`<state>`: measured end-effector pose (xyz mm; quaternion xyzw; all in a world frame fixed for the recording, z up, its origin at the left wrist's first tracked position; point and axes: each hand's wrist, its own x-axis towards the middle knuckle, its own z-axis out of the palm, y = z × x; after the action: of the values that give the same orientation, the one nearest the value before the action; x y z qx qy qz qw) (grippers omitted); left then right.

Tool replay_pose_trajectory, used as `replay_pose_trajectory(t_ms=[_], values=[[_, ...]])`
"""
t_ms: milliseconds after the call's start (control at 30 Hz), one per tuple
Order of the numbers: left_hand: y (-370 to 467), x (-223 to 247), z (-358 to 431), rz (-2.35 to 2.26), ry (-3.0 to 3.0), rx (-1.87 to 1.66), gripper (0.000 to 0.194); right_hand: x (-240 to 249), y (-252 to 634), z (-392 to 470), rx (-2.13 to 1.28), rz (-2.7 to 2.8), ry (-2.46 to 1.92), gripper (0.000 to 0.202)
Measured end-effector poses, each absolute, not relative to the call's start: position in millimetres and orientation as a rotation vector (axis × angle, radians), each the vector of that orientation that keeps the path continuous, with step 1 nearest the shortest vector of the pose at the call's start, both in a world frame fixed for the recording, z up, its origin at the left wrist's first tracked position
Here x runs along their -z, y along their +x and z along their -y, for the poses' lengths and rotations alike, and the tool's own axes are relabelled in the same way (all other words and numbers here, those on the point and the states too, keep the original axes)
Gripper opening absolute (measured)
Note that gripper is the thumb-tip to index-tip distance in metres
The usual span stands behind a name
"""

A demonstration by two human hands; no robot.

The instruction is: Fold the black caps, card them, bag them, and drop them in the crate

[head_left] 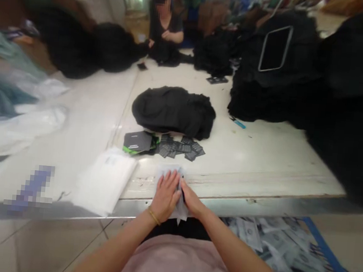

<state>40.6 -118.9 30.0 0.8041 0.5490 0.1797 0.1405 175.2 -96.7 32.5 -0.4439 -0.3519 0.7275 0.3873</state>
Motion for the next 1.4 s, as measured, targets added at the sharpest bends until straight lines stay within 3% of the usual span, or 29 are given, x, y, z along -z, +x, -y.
replay_pose_trajectory(t_ms=[133,300,533,933,1000,1067,1133,1233,1400], values=[[61,-26,120,-1.636,2.347,-0.292,0.056,-31,209,66,-1.656,1.073,-1.430,0.018],[70,-48,81,-1.608,2.314,-0.241,0.034,-27,228,37,-1.564,1.121,-1.634,0.017],[63,-48,11,-1.544,2.147,-0.111,0.025,-19,208,31,-1.577,1.148,-1.620,0.021],[48,-44,-2,-1.801,1.898,-0.294,0.026,-21,220,158,-1.767,1.260,-1.658,0.024],[63,-53,5,-1.785,1.877,-0.323,0.026,-25,228,159,-1.646,1.250,-1.632,0.022],[91,-65,21,-1.622,1.865,-0.397,0.025,-33,238,151,-1.432,1.231,-1.571,0.034],[119,-79,39,-1.385,1.861,-0.550,0.025,-44,257,144,-1.306,1.177,-1.548,0.044],[128,-91,55,-1.206,1.964,-0.803,0.028,-58,321,157,-1.367,0.859,-1.636,0.040],[49,-67,37,-1.541,2.088,-0.793,0.027,-34,468,243,-1.232,0.125,-1.952,0.021]])
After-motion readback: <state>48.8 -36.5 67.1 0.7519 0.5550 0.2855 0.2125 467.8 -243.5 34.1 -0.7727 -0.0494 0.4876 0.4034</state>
